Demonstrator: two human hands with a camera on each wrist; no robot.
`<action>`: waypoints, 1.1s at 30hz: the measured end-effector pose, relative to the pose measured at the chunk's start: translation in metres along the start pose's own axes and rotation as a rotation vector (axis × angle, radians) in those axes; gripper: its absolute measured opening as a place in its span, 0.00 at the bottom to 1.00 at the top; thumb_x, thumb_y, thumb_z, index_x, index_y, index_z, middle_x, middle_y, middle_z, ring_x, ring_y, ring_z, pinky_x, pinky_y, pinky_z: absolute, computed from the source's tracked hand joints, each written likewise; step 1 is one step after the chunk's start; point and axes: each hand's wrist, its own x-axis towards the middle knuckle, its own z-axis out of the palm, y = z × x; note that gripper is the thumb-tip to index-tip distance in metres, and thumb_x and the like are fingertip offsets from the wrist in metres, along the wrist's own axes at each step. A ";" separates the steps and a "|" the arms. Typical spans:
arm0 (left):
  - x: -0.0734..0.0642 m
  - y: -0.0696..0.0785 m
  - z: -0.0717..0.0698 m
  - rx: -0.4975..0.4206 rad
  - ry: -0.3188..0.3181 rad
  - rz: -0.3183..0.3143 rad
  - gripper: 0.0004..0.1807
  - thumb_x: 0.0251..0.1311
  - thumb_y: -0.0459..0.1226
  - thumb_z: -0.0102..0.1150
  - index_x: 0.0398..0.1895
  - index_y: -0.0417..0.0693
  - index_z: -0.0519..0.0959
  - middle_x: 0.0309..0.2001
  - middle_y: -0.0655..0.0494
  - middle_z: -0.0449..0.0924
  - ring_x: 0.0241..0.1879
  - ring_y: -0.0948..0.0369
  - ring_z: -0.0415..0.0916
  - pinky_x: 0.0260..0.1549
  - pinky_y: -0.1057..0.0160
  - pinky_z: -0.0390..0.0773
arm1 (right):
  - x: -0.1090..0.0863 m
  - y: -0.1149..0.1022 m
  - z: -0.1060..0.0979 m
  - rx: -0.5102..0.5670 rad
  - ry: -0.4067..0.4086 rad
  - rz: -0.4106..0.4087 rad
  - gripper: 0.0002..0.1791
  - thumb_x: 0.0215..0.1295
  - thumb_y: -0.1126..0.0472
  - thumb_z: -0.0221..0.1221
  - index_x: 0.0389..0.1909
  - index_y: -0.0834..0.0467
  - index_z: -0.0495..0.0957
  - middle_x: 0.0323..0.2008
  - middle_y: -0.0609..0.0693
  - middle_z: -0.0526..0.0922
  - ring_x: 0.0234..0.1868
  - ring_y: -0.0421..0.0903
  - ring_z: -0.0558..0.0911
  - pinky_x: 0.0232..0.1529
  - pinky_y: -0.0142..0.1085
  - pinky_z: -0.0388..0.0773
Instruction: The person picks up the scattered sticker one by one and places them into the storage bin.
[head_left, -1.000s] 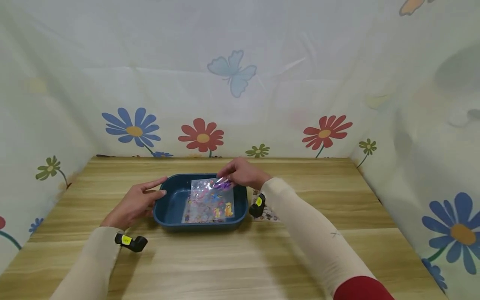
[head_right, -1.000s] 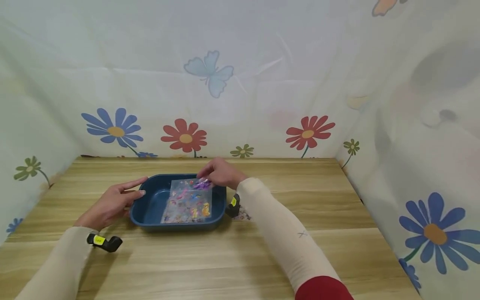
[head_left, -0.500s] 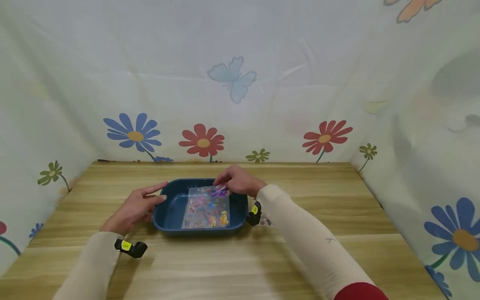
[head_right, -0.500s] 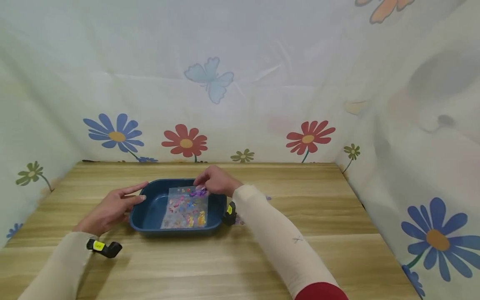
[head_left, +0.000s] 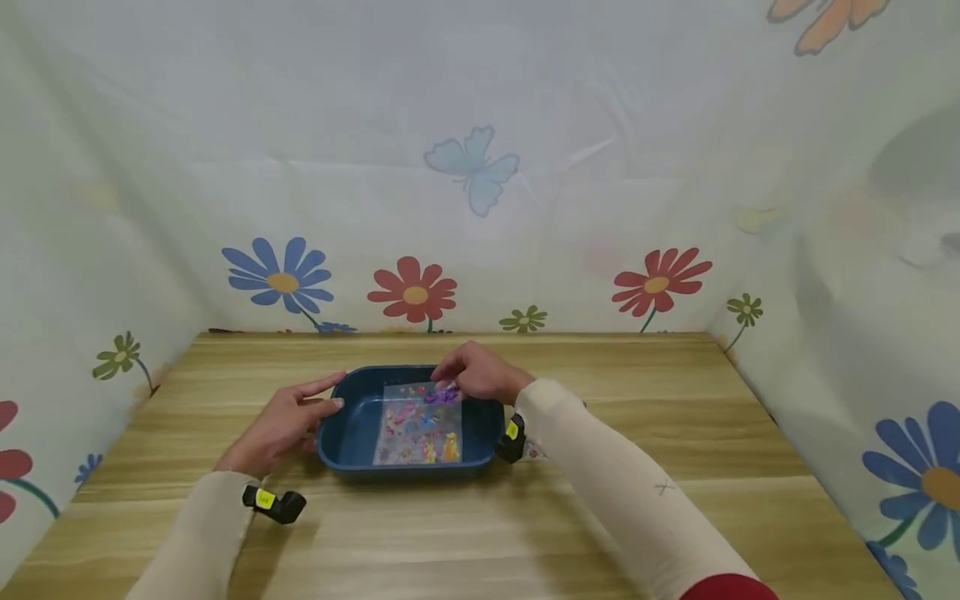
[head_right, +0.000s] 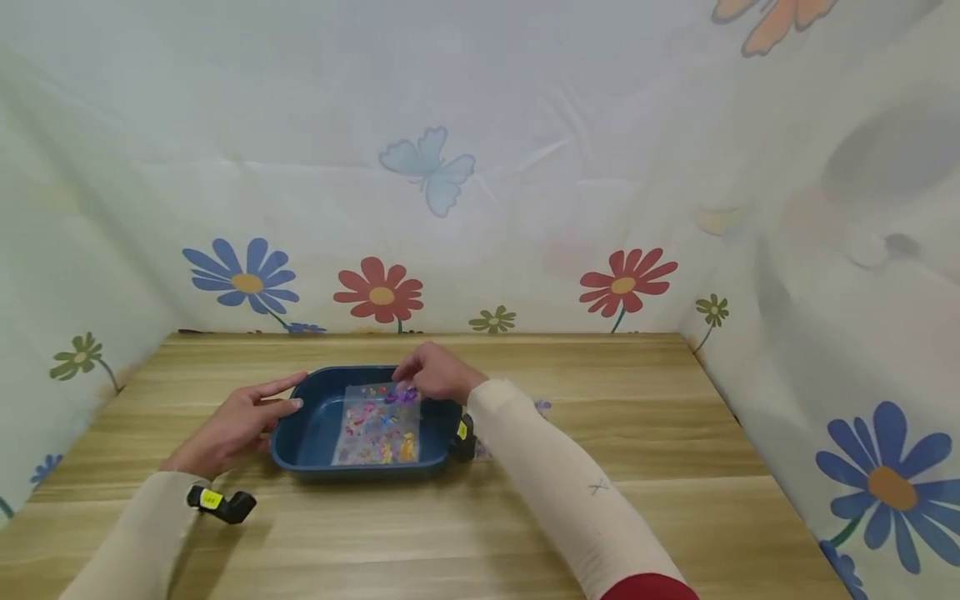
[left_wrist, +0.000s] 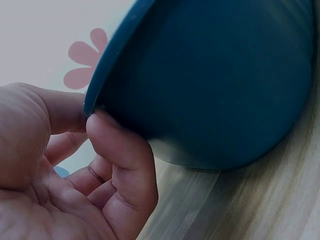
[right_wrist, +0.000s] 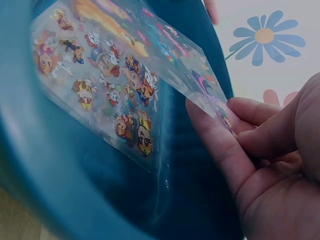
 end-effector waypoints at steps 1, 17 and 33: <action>0.000 0.000 0.000 0.000 0.000 0.003 0.34 0.75 0.45 0.59 0.82 0.62 0.61 0.57 0.43 0.78 0.34 0.59 0.76 0.37 0.55 0.89 | 0.001 -0.001 0.000 -0.003 -0.002 -0.001 0.24 0.63 0.78 0.50 0.55 0.65 0.86 0.50 0.58 0.90 0.47 0.47 0.85 0.43 0.38 0.87; -0.002 0.003 0.002 0.008 0.047 -0.038 0.32 0.75 0.42 0.59 0.80 0.65 0.65 0.27 0.58 0.64 0.25 0.61 0.66 0.25 0.64 0.78 | 0.002 -0.001 0.007 -0.034 0.013 0.023 0.16 0.69 0.74 0.57 0.53 0.65 0.86 0.49 0.59 0.88 0.44 0.48 0.83 0.45 0.37 0.87; -0.004 0.004 0.002 -0.007 0.032 -0.031 0.32 0.77 0.43 0.57 0.81 0.64 0.63 0.28 0.59 0.65 0.28 0.61 0.67 0.26 0.64 0.79 | 0.003 -0.002 0.015 -0.183 0.076 0.017 0.10 0.67 0.71 0.63 0.47 0.66 0.88 0.43 0.59 0.91 0.42 0.47 0.86 0.45 0.38 0.87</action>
